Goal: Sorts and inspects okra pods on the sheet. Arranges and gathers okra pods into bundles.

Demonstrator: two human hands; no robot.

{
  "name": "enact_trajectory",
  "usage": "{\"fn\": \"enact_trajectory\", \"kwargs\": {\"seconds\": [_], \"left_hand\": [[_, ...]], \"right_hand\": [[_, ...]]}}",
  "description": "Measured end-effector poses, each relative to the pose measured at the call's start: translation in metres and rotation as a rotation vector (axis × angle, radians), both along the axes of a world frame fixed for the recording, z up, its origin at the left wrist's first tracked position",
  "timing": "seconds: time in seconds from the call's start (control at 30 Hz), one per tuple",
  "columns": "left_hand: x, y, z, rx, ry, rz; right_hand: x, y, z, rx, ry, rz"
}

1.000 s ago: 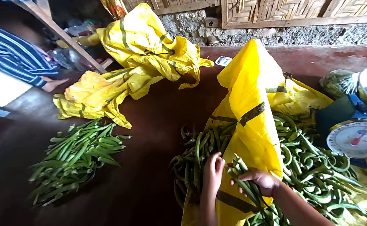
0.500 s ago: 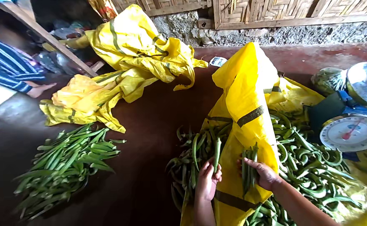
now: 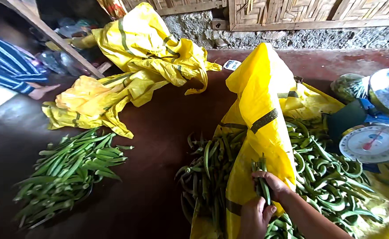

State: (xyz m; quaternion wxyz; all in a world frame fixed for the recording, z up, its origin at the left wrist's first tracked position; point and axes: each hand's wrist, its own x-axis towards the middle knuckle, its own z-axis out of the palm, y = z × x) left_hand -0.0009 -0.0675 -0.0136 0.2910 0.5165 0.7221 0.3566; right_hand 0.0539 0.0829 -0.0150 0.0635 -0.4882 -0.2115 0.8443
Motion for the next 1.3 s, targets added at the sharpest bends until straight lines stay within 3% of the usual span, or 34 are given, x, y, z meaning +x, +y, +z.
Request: {"fn": "enact_trajectory", "kwargs": {"seconds": [0.07, 0.17, 0.27, 0.37, 0.47, 0.53, 0.63, 0.9, 1.07, 1.1, 1.2, 1.23, 1.3], "left_hand": [[-0.001, 0.003, -0.006, 0.017, 0.095, -0.052], [-0.017, 0.007, 0.002, -0.168, 0.073, -0.074], [-0.053, 0.016, 0.010, -0.231, 0.119, 0.175], [-0.102, 0.038, 0.001, -0.380, 0.388, 0.446], [-0.144, 0.061, -0.026, -0.527, 0.516, 0.532], [-0.162, 0.068, -0.040, -0.596, 0.493, 0.523], [-0.157, 0.063, -0.042, -0.499, 0.466, 0.541], [-0.060, -0.008, -0.039, -0.174, 0.190, 0.509], [-0.073, -0.046, 0.023, -0.749, 0.118, 0.171], [-0.079, -0.045, 0.026, -0.735, 0.164, 0.200], [-0.094, -0.014, 0.010, -0.400, 0.396, 0.382], [-0.100, 0.002, 0.001, -0.343, 0.427, 0.358], [-0.109, 0.031, -0.013, -0.476, 0.423, 0.172]], "right_hand": [[0.006, 0.001, -0.009, -0.046, 0.002, -0.040], [0.012, 0.007, -0.019, 0.001, -0.046, -0.064], [0.022, 0.012, -0.028, 0.067, -0.066, -0.003], [0.027, 0.014, -0.034, 0.077, -0.023, 0.035], [0.027, 0.015, -0.038, 0.086, 0.006, 0.047], [0.027, 0.015, -0.038, 0.089, 0.000, 0.048], [0.026, 0.014, -0.039, 0.096, 0.000, 0.046], [0.027, 0.013, -0.041, 0.110, 0.007, 0.049], [0.027, 0.012, -0.041, 0.146, 0.031, 0.070], [0.027, 0.012, -0.042, 0.149, 0.033, 0.077], [0.027, 0.011, -0.042, 0.155, 0.021, 0.070], [0.026, 0.011, -0.041, 0.161, 0.015, 0.067], [0.026, 0.010, -0.041, 0.164, 0.008, 0.071]]}}
